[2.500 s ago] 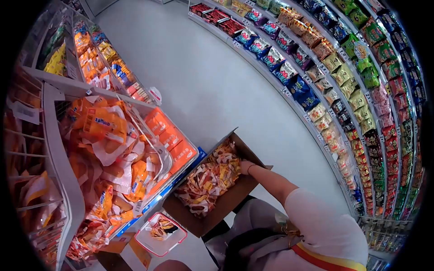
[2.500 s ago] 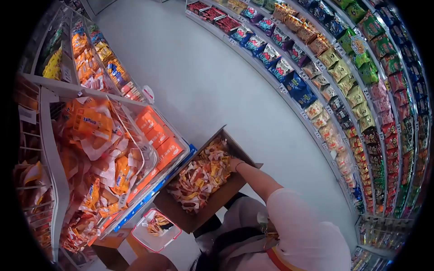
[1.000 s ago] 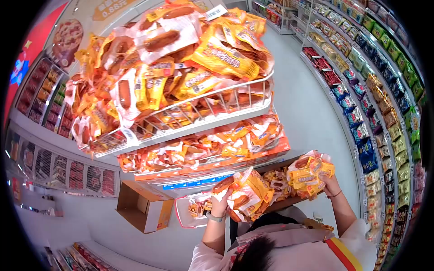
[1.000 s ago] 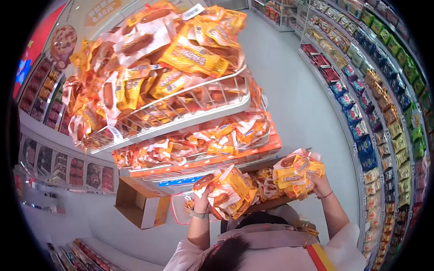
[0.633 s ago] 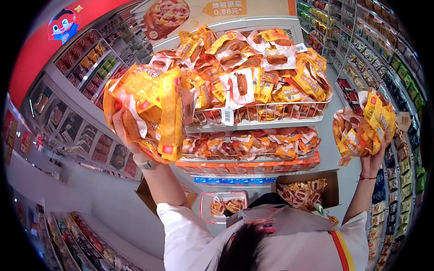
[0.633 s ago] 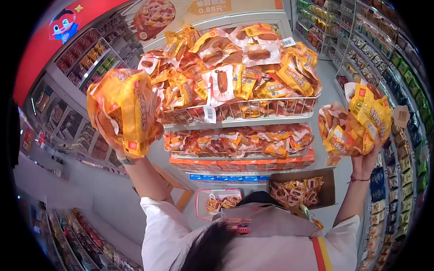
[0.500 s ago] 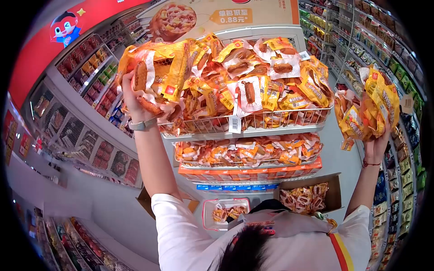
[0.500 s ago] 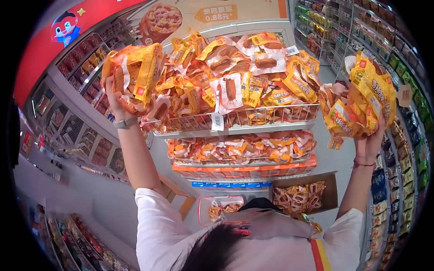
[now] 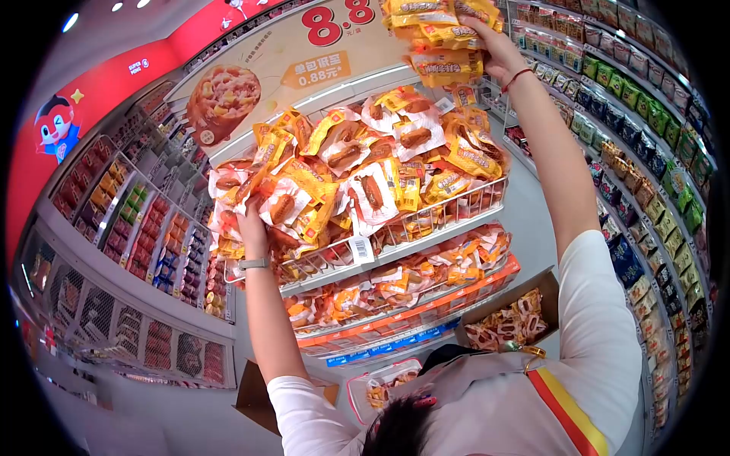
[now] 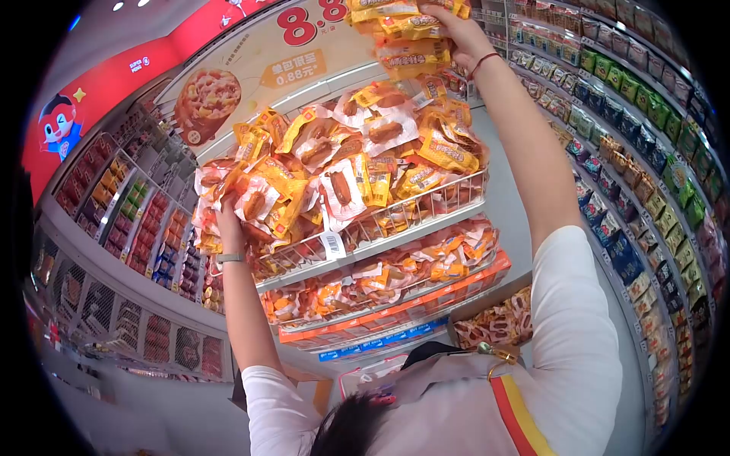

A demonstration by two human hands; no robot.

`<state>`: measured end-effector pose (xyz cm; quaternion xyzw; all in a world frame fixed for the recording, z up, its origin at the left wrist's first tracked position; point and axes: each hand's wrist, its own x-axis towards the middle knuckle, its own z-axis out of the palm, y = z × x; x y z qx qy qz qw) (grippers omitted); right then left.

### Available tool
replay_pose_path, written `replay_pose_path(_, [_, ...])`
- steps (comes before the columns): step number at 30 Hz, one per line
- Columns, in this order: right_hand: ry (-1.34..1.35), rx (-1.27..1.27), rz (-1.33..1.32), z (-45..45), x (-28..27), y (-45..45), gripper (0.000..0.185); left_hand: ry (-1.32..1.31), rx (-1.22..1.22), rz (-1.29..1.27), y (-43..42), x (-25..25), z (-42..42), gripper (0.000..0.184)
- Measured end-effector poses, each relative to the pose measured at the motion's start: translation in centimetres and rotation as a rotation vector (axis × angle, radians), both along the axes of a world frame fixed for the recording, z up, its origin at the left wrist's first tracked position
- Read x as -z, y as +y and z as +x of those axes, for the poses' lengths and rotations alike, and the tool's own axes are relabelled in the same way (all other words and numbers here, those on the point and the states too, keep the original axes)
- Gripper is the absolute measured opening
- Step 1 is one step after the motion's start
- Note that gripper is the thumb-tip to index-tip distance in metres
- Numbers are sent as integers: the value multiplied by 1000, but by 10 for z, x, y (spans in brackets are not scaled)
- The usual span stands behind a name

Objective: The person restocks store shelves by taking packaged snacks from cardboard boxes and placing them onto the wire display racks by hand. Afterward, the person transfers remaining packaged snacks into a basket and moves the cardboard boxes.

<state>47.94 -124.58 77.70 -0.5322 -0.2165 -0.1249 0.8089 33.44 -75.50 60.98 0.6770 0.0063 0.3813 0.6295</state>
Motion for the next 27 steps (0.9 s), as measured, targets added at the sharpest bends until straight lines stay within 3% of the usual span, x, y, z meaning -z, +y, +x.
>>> replay_pose_path(1, [102, -24, -173, -10, 1, 9, 46, 33, -76, 54, -3, -4, -3, 29])
replay_pose_path(3, [198, -17, -411, 62, 57, 16, 59, 40, -105, 61, -28, -25, -17, 27])
replay_pose_path(4, [290, 206, -667, 105, 98, 21, 62, 42, -140, 65, -38, -34, -23, 25])
replay_pose_path(5, [387, 67, -501, 72, 97, 25, 61, 43, -141, 65, -40, -40, -23, 25])
replay_pose_path(6, [494, -54, -333, 35, 94, 30, 60, -33, -153, 254, -42, -44, -23, 23])
replay_pose_path(7, [503, -301, -171, 53, 109, 13, 59, -107, -164, 444, -44, -49, -25, 22])
replay_pose_path(11, [436, -225, -273, 60, 109, -10, 57, 100, -258, 519, -39, -48, -17, 21])
replay_pose_path(13, [116, 3, -481, 49, 106, -10, 55, -41, -220, 345, -18, -25, 6, 24])
replay_pose_path(15, [97, 40, -467, 52, 111, -12, 55, -121, -132, 184, -19, -21, 5, 22])
replay_pose_path(17, [122, 112, -326, 55, 111, -13, 56, -179, -119, 287, -22, -27, -1, 22])
replay_pose_path(18, [77, 36, -140, 57, 113, -9, 49, -159, -140, 402, -5, -25, 5, 22])
replay_pose_path(19, [77, 35, -140, 58, 113, -10, 49, -134, -162, 516, 12, -23, 10, 23])
replay_pose_path(21, [-19, -178, 252, 49, 104, -6, 48, -178, -172, 504, 2, -32, 6, 24])
replay_pose_path(26, [57, -324, 359, 44, 94, -21, 49, -347, -348, 538, 21, -25, -16, 30])
replay_pose_path(27, [58, -324, 362, 47, 96, -28, 49, -390, -242, 270, 5, -32, -29, 34])
